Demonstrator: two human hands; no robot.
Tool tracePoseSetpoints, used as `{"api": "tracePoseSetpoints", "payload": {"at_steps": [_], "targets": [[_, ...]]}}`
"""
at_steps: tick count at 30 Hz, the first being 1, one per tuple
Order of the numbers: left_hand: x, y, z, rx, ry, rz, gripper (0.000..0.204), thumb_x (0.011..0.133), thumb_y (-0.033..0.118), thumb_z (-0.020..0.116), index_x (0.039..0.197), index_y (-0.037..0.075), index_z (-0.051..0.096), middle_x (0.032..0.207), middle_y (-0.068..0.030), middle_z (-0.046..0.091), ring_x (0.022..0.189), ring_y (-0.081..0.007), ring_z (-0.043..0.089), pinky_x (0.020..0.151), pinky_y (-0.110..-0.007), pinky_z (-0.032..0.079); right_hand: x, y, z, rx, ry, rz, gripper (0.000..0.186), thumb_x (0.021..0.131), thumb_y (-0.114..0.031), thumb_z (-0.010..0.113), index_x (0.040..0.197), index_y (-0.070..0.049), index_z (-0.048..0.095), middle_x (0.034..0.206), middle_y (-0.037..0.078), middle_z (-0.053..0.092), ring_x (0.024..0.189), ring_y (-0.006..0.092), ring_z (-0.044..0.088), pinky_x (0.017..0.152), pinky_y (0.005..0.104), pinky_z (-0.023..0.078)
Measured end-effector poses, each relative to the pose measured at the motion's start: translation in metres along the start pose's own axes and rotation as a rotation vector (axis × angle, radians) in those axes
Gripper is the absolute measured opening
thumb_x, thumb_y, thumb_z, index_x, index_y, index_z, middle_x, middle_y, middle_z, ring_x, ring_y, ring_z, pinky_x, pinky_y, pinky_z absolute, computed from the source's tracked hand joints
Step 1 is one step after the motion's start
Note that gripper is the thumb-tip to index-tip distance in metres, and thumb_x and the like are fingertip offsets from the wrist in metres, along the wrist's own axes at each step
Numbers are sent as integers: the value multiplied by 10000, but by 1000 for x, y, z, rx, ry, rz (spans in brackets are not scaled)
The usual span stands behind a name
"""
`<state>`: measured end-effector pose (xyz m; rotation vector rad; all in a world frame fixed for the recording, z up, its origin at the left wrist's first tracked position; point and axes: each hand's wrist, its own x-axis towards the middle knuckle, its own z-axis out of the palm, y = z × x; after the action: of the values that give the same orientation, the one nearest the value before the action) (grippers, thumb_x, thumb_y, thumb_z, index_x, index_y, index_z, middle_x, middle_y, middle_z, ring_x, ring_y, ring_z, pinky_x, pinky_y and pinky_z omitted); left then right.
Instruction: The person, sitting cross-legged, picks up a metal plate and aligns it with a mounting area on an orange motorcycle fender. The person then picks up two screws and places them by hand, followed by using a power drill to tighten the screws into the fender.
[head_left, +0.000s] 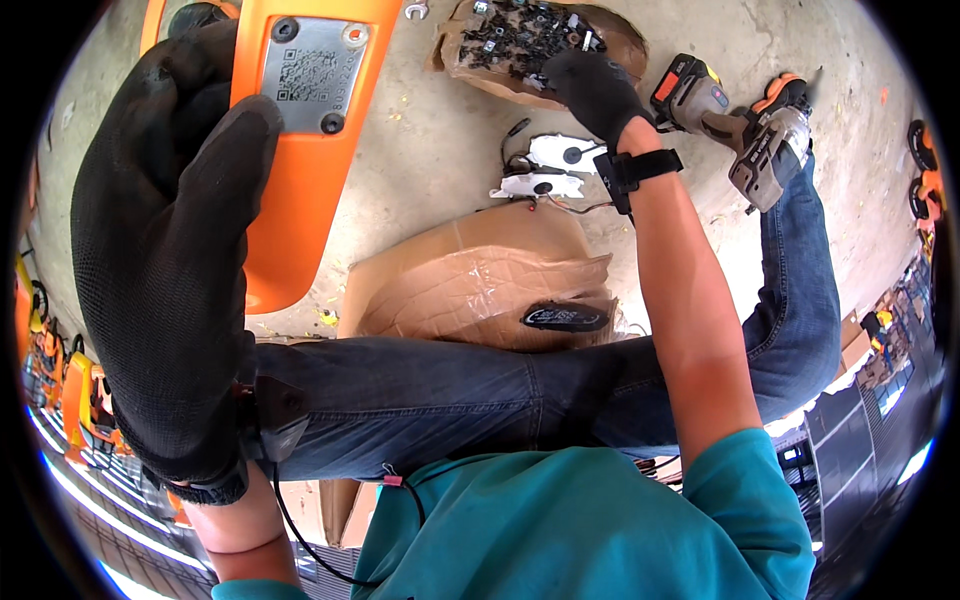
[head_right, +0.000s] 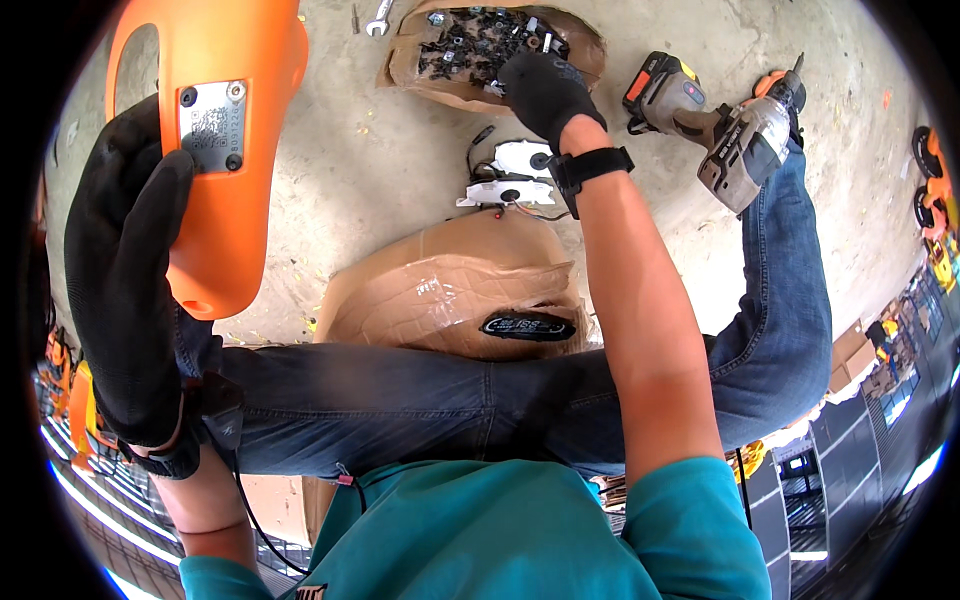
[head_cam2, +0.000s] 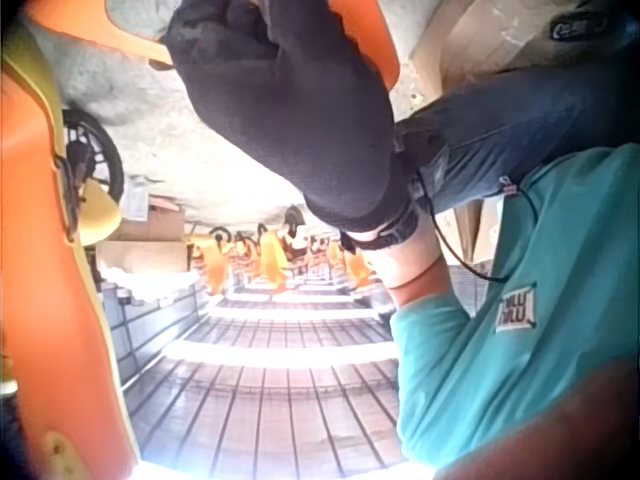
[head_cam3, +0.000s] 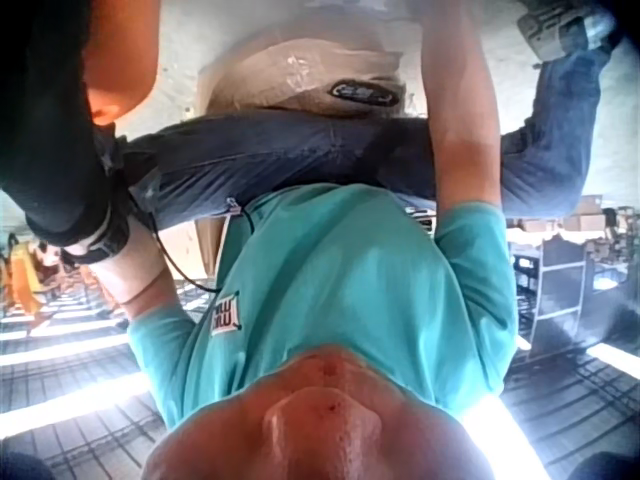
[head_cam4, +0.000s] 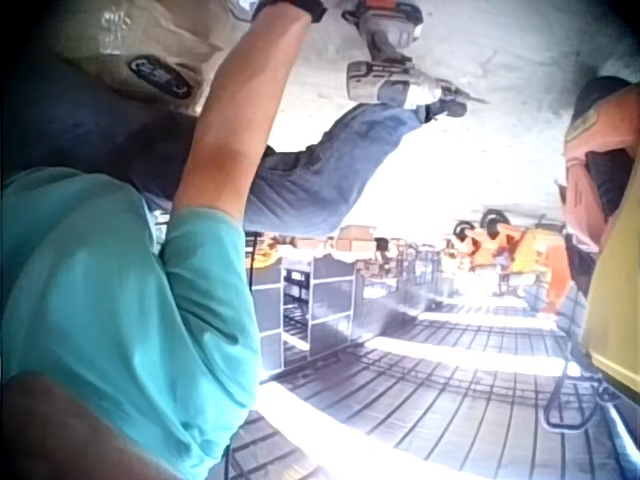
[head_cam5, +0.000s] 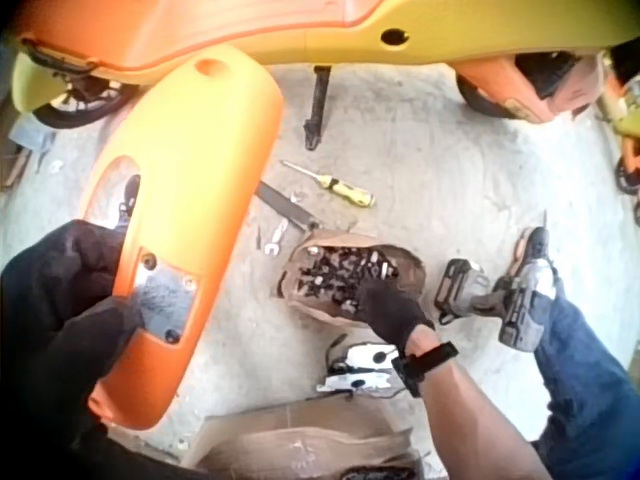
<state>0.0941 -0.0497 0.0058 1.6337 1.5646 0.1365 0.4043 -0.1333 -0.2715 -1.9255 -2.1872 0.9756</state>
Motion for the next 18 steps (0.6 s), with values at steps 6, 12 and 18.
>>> {"api": "tracePoseSetpoints", "payload": {"at_steps": [6,12,18], "targets": [[0,-3,4,42,52,14,332,969,144,608,1260,-16,611,1209,-147,653,1052,-206,655,966,-318,478,-9,-32,-4,111,-183,276,236,920,-234,497,945,-99,688,873,137,685,865,341,659,779,450,506],[3,2,10,-46,33,-12,383,968,176,611,1309,3,581,1153,-144,672,1021,-192,656,947,-317,482,-19,-43,7,-35,-196,166,169,846,-137,549,913,-114,703,940,122,687,922,345,653,801,467,514],[5,8,13,-66,-4,7,396,974,188,595,1322,1,565,1124,-138,674,999,-181,649,928,-312,488,-23,-50,14,-83,-115,100,137,794,-110,574,848,-100,700,878,112,692,862,330,663,770,455,520]]}}
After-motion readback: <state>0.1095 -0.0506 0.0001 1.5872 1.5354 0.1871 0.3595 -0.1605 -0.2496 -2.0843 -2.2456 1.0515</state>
